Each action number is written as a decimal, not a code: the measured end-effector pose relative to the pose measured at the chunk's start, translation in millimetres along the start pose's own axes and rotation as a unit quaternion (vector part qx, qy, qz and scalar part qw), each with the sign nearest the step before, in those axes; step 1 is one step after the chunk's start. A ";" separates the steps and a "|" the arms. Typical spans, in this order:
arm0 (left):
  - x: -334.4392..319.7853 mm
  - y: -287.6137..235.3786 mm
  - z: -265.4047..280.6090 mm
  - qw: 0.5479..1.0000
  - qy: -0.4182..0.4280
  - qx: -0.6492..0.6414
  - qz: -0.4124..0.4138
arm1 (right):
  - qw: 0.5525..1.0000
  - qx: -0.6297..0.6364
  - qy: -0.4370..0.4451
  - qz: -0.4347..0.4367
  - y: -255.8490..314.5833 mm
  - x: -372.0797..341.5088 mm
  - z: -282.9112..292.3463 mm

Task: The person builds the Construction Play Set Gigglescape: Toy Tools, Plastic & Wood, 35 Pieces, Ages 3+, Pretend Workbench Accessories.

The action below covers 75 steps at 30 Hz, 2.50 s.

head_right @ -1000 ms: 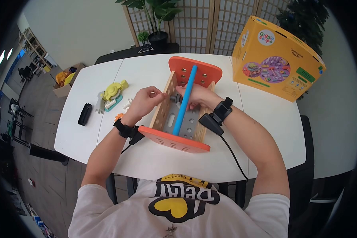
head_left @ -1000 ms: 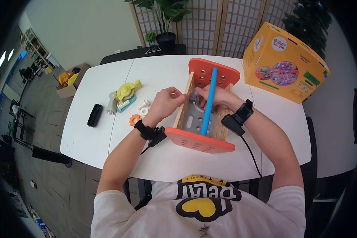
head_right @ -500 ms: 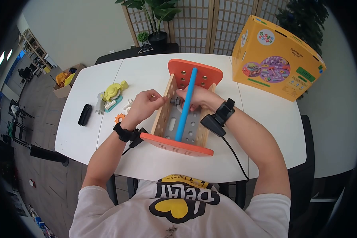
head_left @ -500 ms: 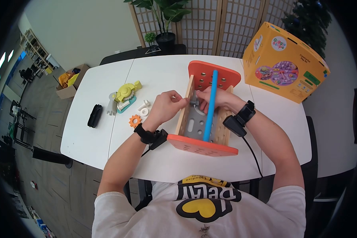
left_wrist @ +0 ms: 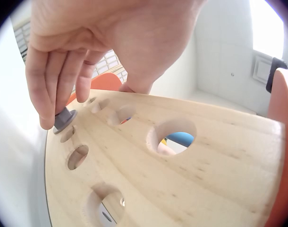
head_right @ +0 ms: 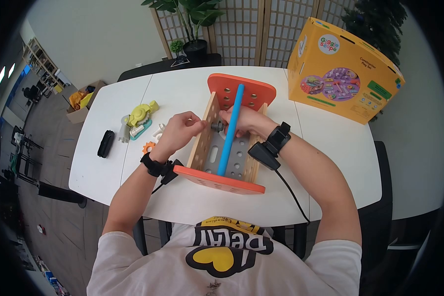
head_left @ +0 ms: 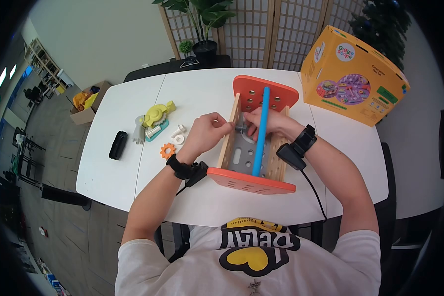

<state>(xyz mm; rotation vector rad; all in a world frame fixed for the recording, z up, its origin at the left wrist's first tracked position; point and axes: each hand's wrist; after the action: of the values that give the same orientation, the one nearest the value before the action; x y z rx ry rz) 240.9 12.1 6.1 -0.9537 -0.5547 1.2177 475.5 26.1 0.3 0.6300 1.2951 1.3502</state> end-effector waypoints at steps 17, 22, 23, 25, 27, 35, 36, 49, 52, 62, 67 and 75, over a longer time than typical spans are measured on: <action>2.5 2.9 -1.8 1.000 -0.002 0.005 0.002 | 0.997 -0.052 0.042 0.025 -8.7 2.9 2.8; 0.0 -2.2 -1.8 1.000 -0.006 0.015 -0.004 | 0.986 -0.109 0.046 0.119 -13.8 1.1 7.1; -0.4 -2.4 -1.8 1.000 -0.004 0.015 -0.004 | 0.986 -0.108 0.051 0.115 -15.2 1.5 7.2; -2.2 -4.2 -1.8 1.000 -0.004 0.017 0.001 | 0.987 -0.107 0.061 0.107 -15.7 2.7 7.7; -2.1 -4.0 -2.2 1.000 -0.006 0.017 0.001 | 0.991 -0.088 0.075 0.064 -13.9 4.6 7.2; -3.8 -6.2 -2.7 1.000 -0.006 0.020 -0.002 | 0.996 -0.085 0.011 0.018 4.7 -7.5 2.4; -3.9 -5.6 -2.7 1.000 -0.008 0.022 -0.002 | 0.996 -0.083 -0.001 0.034 4.5 -9.5 0.7; -3.4 -4.3 -5.0 0.999 -0.016 0.029 -0.001 | 0.990 -0.074 0.120 0.018 -7.0 -1.4 5.0; -3.1 -2.0 -5.3 0.999 -0.022 0.027 -0.008 | 0.993 -0.075 0.092 0.001 -3.9 -0.8 4.8; -3.7 -2.0 -5.3 0.999 -0.023 0.038 -0.011 | 0.982 -0.110 0.103 0.113 -16.6 1.8 5.3; -4.4 -3.7 -5.7 0.998 -0.029 0.047 -0.012 | 0.989 -0.076 0.128 0.011 -8.4 1.1 5.5; -4.2 -2.7 -6.3 0.999 -0.029 0.038 -0.013 | 0.987 -0.105 0.076 0.098 -12.2 0.4 3.7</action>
<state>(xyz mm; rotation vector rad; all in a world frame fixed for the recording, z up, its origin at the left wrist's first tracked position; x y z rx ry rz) 246.1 6.1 5.7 -0.8476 -0.5604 1.2380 482.8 25.1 -10.0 0.5260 1.2145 1.6987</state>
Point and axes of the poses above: each hand's wrist, its own x-axis towards the middle knuckle, its own z-axis out of the back of the hand, y = z × x, and after that the axes turned 8 degrees about z, right-handed
